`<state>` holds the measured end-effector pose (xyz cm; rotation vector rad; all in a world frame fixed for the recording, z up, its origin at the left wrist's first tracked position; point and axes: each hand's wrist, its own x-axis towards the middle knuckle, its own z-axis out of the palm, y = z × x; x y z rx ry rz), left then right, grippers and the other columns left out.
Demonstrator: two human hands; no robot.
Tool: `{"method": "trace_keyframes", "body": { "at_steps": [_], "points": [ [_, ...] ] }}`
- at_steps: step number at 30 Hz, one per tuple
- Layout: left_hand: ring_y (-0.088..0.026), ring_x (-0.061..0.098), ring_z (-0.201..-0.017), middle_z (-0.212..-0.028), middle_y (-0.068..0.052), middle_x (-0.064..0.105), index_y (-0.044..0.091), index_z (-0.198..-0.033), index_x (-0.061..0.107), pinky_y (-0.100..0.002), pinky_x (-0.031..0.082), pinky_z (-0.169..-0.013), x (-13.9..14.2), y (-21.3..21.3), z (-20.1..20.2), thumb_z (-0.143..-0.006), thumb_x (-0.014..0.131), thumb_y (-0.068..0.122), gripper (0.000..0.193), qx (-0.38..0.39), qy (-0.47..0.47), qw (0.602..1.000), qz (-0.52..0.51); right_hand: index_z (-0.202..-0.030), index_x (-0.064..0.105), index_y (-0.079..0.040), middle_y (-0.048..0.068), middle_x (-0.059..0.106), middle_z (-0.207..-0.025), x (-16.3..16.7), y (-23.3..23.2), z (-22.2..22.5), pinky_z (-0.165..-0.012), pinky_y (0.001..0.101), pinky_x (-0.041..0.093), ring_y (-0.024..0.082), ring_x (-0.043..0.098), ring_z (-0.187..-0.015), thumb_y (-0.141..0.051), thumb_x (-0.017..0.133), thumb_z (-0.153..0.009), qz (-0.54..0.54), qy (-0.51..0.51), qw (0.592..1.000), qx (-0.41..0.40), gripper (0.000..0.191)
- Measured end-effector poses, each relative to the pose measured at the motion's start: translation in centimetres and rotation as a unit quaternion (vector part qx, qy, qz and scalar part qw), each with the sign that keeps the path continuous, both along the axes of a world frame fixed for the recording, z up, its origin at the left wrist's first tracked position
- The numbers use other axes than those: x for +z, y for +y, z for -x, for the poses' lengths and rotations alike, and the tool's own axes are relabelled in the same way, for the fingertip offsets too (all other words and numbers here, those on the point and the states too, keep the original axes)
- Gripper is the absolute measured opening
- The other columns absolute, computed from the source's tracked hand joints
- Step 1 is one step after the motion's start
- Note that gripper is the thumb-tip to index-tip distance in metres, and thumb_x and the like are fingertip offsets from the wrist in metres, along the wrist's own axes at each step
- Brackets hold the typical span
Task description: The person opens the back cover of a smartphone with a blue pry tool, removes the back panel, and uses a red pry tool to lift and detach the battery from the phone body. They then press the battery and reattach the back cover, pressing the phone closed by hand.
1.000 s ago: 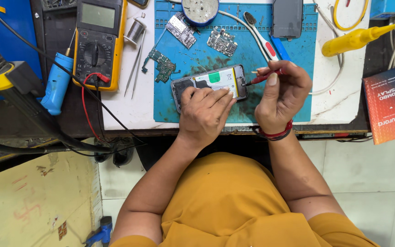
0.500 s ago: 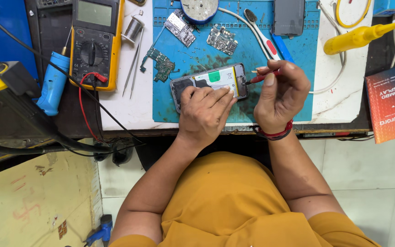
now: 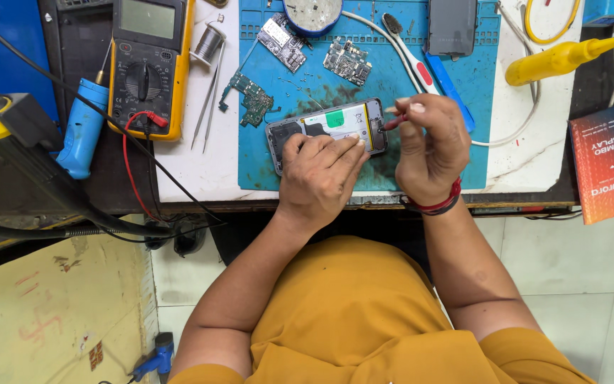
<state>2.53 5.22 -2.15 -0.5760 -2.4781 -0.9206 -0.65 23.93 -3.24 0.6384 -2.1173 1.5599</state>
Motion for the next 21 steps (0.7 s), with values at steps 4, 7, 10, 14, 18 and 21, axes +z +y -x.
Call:
{"method": "trace_keyframes", "body": {
  "at_steps": [4,7,10,14,18,21],
  "points": [
    [-0.021,0.066,-0.096,-0.111,-0.004,0.076,0.006,-0.108,0.077,-0.039,0.041,-0.093,-0.1,0.0,0.0,-0.097,0.078,0.018,0.017,-0.001,-0.006,1.0,0.0,-0.145,0.046,-0.011,0.017,0.056,-0.133,-0.3,-0.3,0.1,-0.086,0.0334,0.061,0.023,0.065,-0.106,0.004,0.055,-0.115,-0.037,0.024,0.999,-0.022,0.035],
    [-0.021,0.066,-0.095,-0.112,-0.004,0.076,0.006,-0.11,0.077,-0.039,0.041,-0.093,-0.2,0.0,-0.1,-0.096,0.078,0.017,0.018,0.004,0.002,1.0,0.007,-0.151,0.043,-0.014,0.013,0.058,-0.132,-0.9,-0.4,-0.5,-0.087,0.0345,0.063,0.02,0.066,-0.104,0.002,0.051,-0.118,0.059,0.006,0.997,-0.047,0.037],
    [-0.021,0.066,-0.095,-0.113,-0.005,0.076,0.005,-0.112,0.077,-0.038,0.041,-0.093,-0.3,-0.1,0.0,-0.096,0.078,0.018,0.021,-0.001,0.004,1.0,0.003,-0.151,0.039,-0.013,0.013,0.059,-0.132,-1.3,-0.2,-0.8,-0.09,0.0364,0.061,0.019,0.065,-0.101,0.001,0.049,-0.12,0.175,-0.045,0.982,-0.065,0.036],
    [-0.02,0.066,-0.096,-0.115,-0.005,0.076,0.005,-0.113,0.077,-0.038,0.041,-0.094,-0.3,-0.1,-0.1,-0.097,0.078,0.018,0.021,-0.003,0.002,1.0,0.007,-0.151,0.04,-0.011,0.01,0.06,-0.13,-0.5,-0.2,-0.8,-0.09,0.0361,0.059,0.017,0.063,-0.099,0.002,0.048,-0.121,0.15,-0.05,0.986,-0.052,0.034],
    [-0.02,0.065,-0.096,-0.114,-0.004,0.076,0.006,-0.113,0.078,-0.038,0.04,-0.093,-0.2,-0.1,0.0,-0.096,0.078,0.018,0.02,-0.002,0.003,1.0,0.022,-0.146,0.043,-0.005,0.01,0.067,-0.112,2.8,0.5,-0.4,-0.082,0.0353,0.053,0.021,0.064,-0.091,0.002,0.058,-0.108,-0.109,-0.113,0.986,-0.054,0.041],
    [-0.019,0.065,-0.095,-0.114,-0.004,0.076,0.006,-0.11,0.078,-0.038,0.04,-0.094,-0.2,-0.1,0.0,-0.096,0.077,0.018,0.019,-0.01,0.004,1.0,0.024,-0.138,0.051,-0.004,0.008,0.074,-0.094,5.1,1.3,0.9,-0.061,0.0351,0.049,0.022,0.062,-0.064,-0.005,0.076,-0.091,-0.306,-0.156,0.938,-0.033,0.053]
  ]
}}
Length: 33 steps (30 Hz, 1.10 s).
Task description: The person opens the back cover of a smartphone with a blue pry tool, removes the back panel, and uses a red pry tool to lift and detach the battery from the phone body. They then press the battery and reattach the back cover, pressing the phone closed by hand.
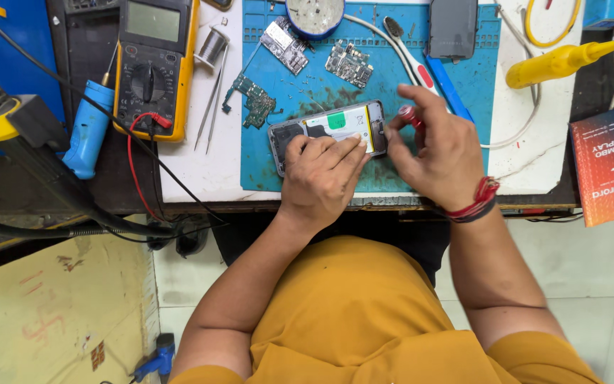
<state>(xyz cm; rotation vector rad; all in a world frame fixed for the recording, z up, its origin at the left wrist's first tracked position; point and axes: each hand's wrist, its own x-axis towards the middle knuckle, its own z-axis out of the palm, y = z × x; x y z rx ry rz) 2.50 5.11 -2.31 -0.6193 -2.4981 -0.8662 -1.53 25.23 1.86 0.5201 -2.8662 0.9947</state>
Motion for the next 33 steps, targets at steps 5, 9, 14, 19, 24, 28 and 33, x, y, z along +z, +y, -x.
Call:
{"method": "trace_keyframes", "body": {
  "at_steps": [5,9,14,19,24,28,33],
  "points": [
    [-0.019,0.065,-0.096,-0.114,-0.004,0.076,0.006,-0.109,0.078,-0.039,0.04,-0.094,0.0,0.0,0.0,-0.096,0.076,0.017,0.018,0.004,0.005,1.0,0.001,-0.14,0.052,-0.006,0.012,0.074,-0.096,1.9,0.0,1.3,-0.071,0.0415,0.055,0.032,0.071,-0.083,-0.012,0.078,-0.087,-0.119,0.033,0.986,0.109,0.059],
    [-0.019,0.065,-0.097,-0.114,-0.004,0.076,0.005,-0.108,0.078,-0.039,0.04,-0.095,-0.2,0.0,-0.1,-0.096,0.076,0.017,0.017,0.005,0.004,1.0,-0.001,-0.138,0.054,-0.006,0.012,0.071,-0.088,2.5,-0.3,2.1,-0.068,0.0428,0.054,0.033,0.07,-0.079,-0.013,0.076,-0.087,-0.154,0.022,0.974,0.163,0.056],
    [-0.019,0.064,-0.097,-0.114,-0.005,0.076,0.005,-0.109,0.078,-0.039,0.041,-0.095,-0.3,0.0,-0.1,-0.096,0.076,0.017,0.017,0.004,0.008,1.0,-0.003,-0.125,0.06,-0.005,0.012,0.071,-0.088,2.6,-0.5,2.9,-0.067,0.0431,0.054,0.033,0.07,-0.079,-0.014,0.077,-0.086,-0.162,0.015,0.967,0.195,0.044],
    [-0.02,0.065,-0.097,-0.113,-0.005,0.076,0.005,-0.107,0.078,-0.039,0.041,-0.096,-0.4,0.1,0.0,-0.096,0.076,0.016,0.016,0.005,0.011,1.0,-0.003,-0.103,0.063,-0.006,0.011,0.069,-0.084,2.3,0.1,3.6,-0.067,0.0439,0.053,0.033,0.069,-0.079,-0.018,0.079,-0.085,-0.218,0.009,0.948,0.231,0.027],
    [-0.021,0.066,-0.099,-0.113,-0.006,0.076,0.005,-0.107,0.079,-0.039,0.041,-0.097,-0.6,0.0,0.0,-0.097,0.076,0.016,0.015,0.004,0.014,1.0,-0.013,-0.105,0.064,-0.007,0.011,0.069,-0.086,2.4,1.1,3.8,-0.069,0.0429,0.054,0.033,0.068,-0.079,-0.017,0.079,-0.086,-0.164,0.028,0.965,0.204,0.026],
    [-0.021,0.066,-0.098,-0.114,-0.006,0.076,0.005,-0.106,0.078,-0.039,0.042,-0.098,-0.7,0.0,-0.1,-0.097,0.076,0.017,0.015,-0.004,0.004,1.0,-0.023,-0.106,0.063,-0.007,0.011,0.069,-0.084,2.0,1.0,3.6,-0.067,0.0432,0.053,0.034,0.069,-0.077,-0.019,0.079,-0.088,-0.155,0.017,0.968,0.198,0.027],
    [-0.021,0.065,-0.099,-0.113,-0.006,0.076,0.005,-0.107,0.079,-0.039,0.041,-0.097,-0.6,0.0,-0.1,-0.097,0.076,0.017,0.016,-0.002,0.007,1.0,-0.019,-0.111,0.062,-0.004,0.013,0.069,-0.082,1.9,0.5,3.4,-0.064,0.0448,0.053,0.035,0.068,-0.075,-0.02,0.079,-0.087,-0.173,0.01,0.963,0.207,0.033]
  ]
}}
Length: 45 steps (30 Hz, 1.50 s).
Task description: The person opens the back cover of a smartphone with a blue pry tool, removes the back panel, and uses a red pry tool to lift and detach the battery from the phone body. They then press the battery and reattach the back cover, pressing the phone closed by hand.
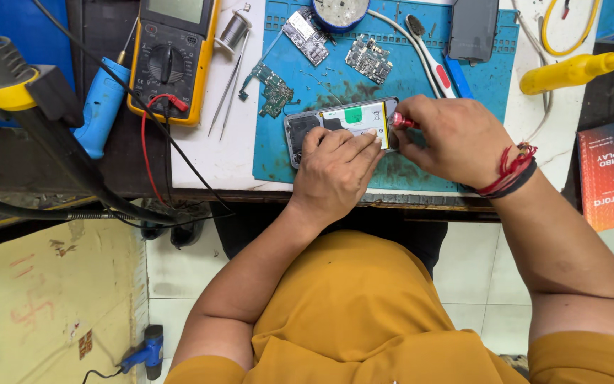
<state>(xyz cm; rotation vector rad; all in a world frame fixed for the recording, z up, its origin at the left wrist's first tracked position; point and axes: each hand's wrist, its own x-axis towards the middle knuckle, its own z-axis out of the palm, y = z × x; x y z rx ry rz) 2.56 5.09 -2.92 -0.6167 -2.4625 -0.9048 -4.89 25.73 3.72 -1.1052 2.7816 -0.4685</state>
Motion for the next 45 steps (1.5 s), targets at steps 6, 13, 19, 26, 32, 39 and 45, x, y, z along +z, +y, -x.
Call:
{"method": "trace_keyframes", "body": {
  "at_steps": [6,13,19,26,32,39,45],
  "points": [
    [-0.021,0.065,-0.099,-0.113,-0.006,0.076,0.005,-0.107,0.078,-0.04,0.042,-0.098,0.1,0.0,-0.1,-0.097,0.075,0.017,0.017,0.006,0.001,1.0,0.002,-0.106,0.062,-0.006,0.012,0.067,-0.079,0.3,-0.6,0.6,-0.064,0.0447,0.054,0.034,0.068,-0.074,-0.021,0.076,-0.089,-0.044,0.004,0.998,0.042,0.027],
    [-0.021,0.065,-0.1,-0.113,-0.005,0.076,0.005,-0.106,0.078,-0.039,0.042,-0.098,-0.4,0.1,-0.1,-0.097,0.075,0.018,0.016,0.001,-0.002,1.0,-0.004,-0.096,0.062,-0.008,0.009,0.066,-0.081,0.9,0.1,1.2,-0.064,0.0415,0.053,0.031,0.067,-0.073,-0.015,0.079,-0.085,0.005,0.035,0.997,0.069,0.021],
    [-0.021,0.065,-0.102,-0.114,-0.005,0.075,0.006,-0.106,0.078,-0.04,0.041,-0.098,-0.3,0.2,0.0,-0.097,0.075,0.018,0.015,0.007,0.008,1.0,0.003,-0.1,0.059,-0.006,0.006,0.065,-0.081,-1.2,-1.7,4.2,-0.062,0.0355,0.05,0.024,0.066,-0.069,-0.01,0.083,-0.087,0.147,0.005,0.989,0.024,0.028],
    [-0.02,0.064,-0.103,-0.114,-0.005,0.075,0.006,-0.108,0.077,-0.039,0.041,-0.099,0.0,0.1,-0.1,-0.096,0.075,0.018,0.017,0.005,-0.002,1.0,-0.001,-0.108,0.056,-0.001,0.003,0.074,-0.096,-4.9,-5.4,6.4,-0.064,0.0245,0.044,0.008,0.054,-0.069,-0.002,0.08,-0.098,0.283,-0.064,0.957,0.002,0.027],
    [-0.021,0.064,-0.103,-0.115,-0.005,0.075,0.005,-0.11,0.077,-0.04,0.042,-0.099,-0.2,0.1,-0.1,-0.097,0.075,0.019,0.02,0.007,-0.004,1.0,-0.005,-0.116,0.057,-0.001,0.003,0.076,-0.103,-5.3,-3.6,6.2,-0.062,0.0221,0.04,0.005,0.044,-0.068,0.001,0.08,-0.102,0.321,-0.073,0.941,-0.072,0.027],
    [-0.023,0.064,-0.102,-0.114,-0.006,0.075,0.005,-0.109,0.078,-0.04,0.043,-0.098,-0.1,0.1,-0.1,-0.096,0.075,0.019,0.02,0.007,0.0,1.0,0.0,-0.111,0.062,-0.005,0.002,0.073,-0.091,-1.6,0.5,3.2,-0.061,0.0268,0.044,0.011,0.055,-0.062,-0.004,0.078,-0.094,0.182,-0.075,0.98,-0.034,0.024],
    [-0.022,0.065,-0.1,-0.113,-0.006,0.076,0.004,-0.107,0.078,-0.04,0.043,-0.096,0.0,0.1,-0.1,-0.096,0.076,0.018,0.018,0.001,-0.004,1.0,0.003,-0.11,0.065,-0.007,0.008,0.069,-0.079,-0.4,0.1,1.5,-0.061,0.0392,0.051,0.028,0.066,-0.067,-0.014,0.079,-0.088,0.061,-0.045,0.997,-0.025,0.027]
  ]
}}
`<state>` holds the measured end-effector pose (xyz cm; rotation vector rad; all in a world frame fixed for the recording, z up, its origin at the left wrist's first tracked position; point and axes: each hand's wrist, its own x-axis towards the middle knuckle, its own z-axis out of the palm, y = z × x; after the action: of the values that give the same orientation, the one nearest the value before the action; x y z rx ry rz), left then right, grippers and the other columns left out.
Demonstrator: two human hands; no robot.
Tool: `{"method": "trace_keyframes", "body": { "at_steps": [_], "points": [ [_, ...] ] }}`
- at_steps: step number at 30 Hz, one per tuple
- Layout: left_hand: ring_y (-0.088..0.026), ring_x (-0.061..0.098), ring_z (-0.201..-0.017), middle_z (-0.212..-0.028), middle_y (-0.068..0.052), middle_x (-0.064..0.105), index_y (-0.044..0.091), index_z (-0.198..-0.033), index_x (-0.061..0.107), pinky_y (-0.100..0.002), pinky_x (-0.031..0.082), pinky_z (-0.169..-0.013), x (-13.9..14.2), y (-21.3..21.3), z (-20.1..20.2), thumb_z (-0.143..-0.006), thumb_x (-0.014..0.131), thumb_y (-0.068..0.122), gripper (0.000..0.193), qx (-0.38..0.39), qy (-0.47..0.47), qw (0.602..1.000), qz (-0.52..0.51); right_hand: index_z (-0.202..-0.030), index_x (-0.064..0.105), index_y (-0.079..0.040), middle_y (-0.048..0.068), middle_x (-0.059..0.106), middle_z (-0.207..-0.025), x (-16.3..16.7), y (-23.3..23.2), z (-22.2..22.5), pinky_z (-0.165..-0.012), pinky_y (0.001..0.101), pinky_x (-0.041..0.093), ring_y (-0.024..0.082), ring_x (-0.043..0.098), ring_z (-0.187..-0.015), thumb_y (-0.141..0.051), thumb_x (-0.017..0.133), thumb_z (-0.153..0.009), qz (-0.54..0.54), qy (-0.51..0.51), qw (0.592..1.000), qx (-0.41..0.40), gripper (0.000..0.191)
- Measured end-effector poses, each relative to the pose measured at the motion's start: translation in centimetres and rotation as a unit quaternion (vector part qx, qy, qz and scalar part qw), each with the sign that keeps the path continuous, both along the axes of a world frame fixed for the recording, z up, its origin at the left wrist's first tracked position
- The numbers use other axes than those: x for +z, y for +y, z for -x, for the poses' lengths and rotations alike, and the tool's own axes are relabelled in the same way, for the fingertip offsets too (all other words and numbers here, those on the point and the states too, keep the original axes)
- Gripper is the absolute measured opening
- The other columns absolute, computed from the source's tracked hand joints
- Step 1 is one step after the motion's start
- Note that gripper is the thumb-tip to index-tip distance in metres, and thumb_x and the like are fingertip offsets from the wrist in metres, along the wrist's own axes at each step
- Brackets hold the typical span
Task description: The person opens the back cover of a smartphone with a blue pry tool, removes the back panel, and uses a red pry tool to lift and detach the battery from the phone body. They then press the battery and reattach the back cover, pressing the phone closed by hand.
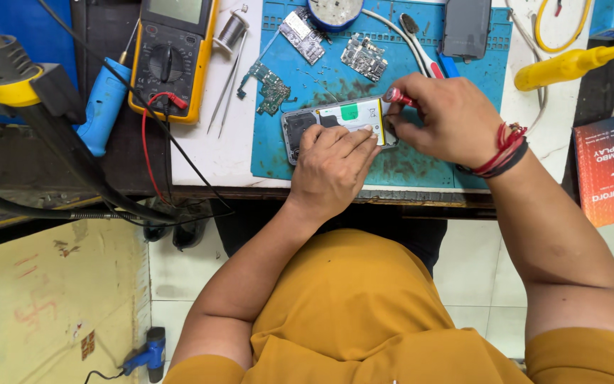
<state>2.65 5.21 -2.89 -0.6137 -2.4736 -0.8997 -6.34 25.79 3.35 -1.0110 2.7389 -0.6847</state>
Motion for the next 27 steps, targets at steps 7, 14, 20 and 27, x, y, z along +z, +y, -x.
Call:
{"method": "trace_keyframes", "body": {
  "at_steps": [7,14,20,27],
  "points": [
    [-0.021,0.065,-0.099,-0.112,-0.006,0.076,0.004,-0.108,0.078,-0.039,0.042,-0.096,0.1,0.1,0.0,-0.097,0.076,0.018,0.019,0.007,0.009,1.0,0.012,-0.118,0.063,-0.007,0.011,0.071,-0.085,0.4,-0.9,0.4,-0.063,0.0447,0.052,0.035,0.068,-0.074,-0.017,0.076,-0.086,-0.037,0.049,0.998,0.035,0.036],
    [-0.021,0.065,-0.1,-0.111,-0.006,0.076,0.005,-0.107,0.078,-0.04,0.042,-0.096,0.0,0.1,0.0,-0.096,0.075,0.018,0.017,0.004,0.008,1.0,0.007,-0.11,0.063,-0.006,0.015,0.068,-0.075,0.5,-1.3,1.2,-0.061,0.0478,0.052,0.038,0.066,-0.07,-0.021,0.076,-0.088,-0.098,0.052,0.991,0.076,0.03],
    [-0.02,0.065,-0.101,-0.113,-0.005,0.076,0.006,-0.105,0.078,-0.039,0.042,-0.097,-0.2,0.2,0.0,-0.097,0.075,0.018,0.014,0.006,0.013,1.0,0.005,-0.103,0.062,-0.005,0.014,0.065,-0.072,0.8,-1.5,1.7,-0.064,0.0478,0.053,0.036,0.067,-0.07,-0.019,0.075,-0.088,-0.085,0.049,0.989,0.111,0.024],
    [-0.02,0.065,-0.103,-0.113,-0.005,0.076,0.007,-0.106,0.077,-0.039,0.042,-0.098,-0.1,0.1,0.0,-0.097,0.075,0.018,0.015,0.004,0.001,1.0,-0.006,-0.109,0.061,-0.003,0.009,0.063,-0.075,1.0,-1.2,3.7,-0.062,0.036,0.05,0.026,0.066,-0.066,-0.011,0.081,-0.09,0.017,0.028,0.999,0.022,0.028]
  ]
}}
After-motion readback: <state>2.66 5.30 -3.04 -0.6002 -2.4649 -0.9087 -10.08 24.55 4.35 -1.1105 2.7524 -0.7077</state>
